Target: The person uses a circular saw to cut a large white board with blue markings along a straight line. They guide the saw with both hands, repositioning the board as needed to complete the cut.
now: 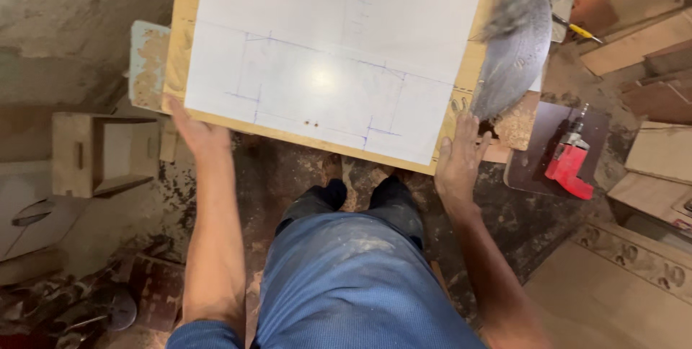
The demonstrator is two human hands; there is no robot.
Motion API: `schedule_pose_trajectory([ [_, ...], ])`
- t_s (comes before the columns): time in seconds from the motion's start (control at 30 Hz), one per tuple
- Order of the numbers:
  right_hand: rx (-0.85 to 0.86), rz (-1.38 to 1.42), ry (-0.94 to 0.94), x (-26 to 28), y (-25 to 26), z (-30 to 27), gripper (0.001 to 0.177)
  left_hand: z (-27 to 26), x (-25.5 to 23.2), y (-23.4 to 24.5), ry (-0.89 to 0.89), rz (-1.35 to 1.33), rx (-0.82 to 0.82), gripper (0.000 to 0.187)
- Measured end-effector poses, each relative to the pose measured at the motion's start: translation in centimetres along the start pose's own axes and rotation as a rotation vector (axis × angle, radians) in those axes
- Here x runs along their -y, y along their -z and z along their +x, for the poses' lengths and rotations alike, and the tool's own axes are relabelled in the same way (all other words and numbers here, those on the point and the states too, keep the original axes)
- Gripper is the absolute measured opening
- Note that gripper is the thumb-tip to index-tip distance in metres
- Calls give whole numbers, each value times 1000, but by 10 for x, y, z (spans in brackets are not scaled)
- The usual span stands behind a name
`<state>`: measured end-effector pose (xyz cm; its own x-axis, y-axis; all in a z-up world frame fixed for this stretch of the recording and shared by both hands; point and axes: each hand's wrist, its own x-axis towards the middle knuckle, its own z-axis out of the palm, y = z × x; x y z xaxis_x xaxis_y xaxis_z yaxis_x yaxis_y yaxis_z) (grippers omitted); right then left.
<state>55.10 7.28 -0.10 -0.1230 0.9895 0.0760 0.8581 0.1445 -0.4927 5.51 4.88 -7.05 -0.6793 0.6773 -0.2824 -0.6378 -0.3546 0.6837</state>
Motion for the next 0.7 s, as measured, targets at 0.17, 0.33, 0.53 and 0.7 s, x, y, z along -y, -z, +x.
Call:
schedule_pose_trajectory([
  [0.17, -1, -2, -8, 0, 2, 5, 56, 14, 13, -10, 121, -123, -39, 60],
  [0.33, 2, 7, -25, -2, 2, 8, 54, 9, 16, -14, 114, -76, -196, 59],
  [0.53, -3, -4, -4, -3, 3, 9, 55, 4, 14, -20, 88, -81, -186, 60],
  [0.7, -21, -5, 13, -5, 2, 13, 54, 4, 13, -25, 90, -62, -219, 59],
])
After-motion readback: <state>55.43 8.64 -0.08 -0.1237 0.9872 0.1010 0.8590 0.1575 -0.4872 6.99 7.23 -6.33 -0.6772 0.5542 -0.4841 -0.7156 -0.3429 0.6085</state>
